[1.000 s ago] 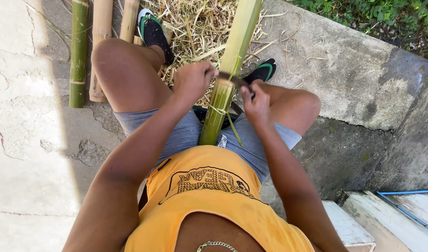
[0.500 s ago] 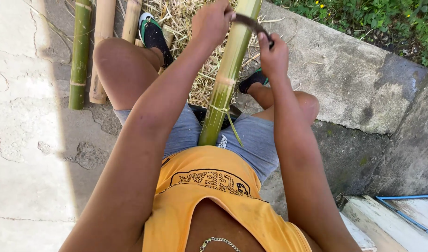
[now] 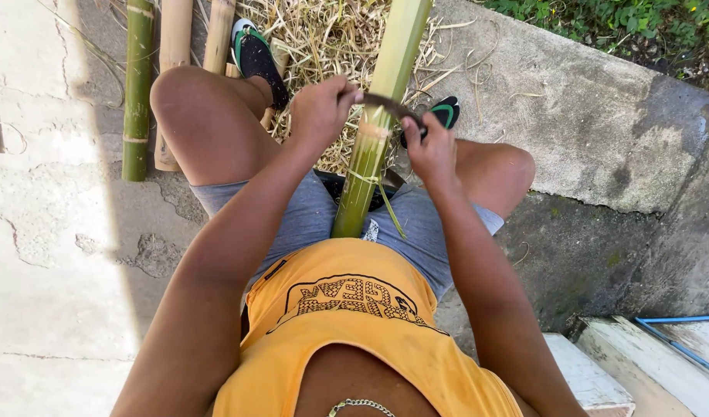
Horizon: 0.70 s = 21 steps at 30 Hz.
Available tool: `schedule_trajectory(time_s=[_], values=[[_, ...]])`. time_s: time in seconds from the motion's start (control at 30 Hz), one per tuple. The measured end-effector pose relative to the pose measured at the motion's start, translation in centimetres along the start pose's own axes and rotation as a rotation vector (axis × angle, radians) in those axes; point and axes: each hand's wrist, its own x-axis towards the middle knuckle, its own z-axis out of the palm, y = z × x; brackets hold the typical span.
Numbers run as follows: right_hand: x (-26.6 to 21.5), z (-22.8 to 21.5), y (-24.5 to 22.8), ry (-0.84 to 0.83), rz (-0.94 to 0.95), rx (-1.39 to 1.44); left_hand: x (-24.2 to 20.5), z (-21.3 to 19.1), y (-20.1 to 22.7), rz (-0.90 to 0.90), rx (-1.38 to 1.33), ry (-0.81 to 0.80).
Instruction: Shaving and peeling a bamboo stalk using a curved knife while holding it between the legs for stability.
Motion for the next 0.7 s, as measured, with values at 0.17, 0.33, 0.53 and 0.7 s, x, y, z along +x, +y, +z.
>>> schedule_trajectory(time_s=[0.17, 0.33, 0.53, 0.7], values=[[-4.2, -1.3, -1.9, -0.091, 0.129, 0.032, -5.2, -1.8, 1.7, -0.08, 0.018, -0.063], [-4.8, -2.8, -2.1, -0.303, 0.184, 0.188, -5.7, -2.4, 2.4, -0.202, 0.056, -0.285], [-1.7, -1.0, 0.9, -0.154, 0.203, 0.327, -1.2, -1.0, 1.9, 0.018, 0.073, -0.106], [-3.6, 0.0, 1.1, -0.01, 0.032, 0.224, -1.8, -2.2, 3.0, 0.013, 0.028, -0.115]])
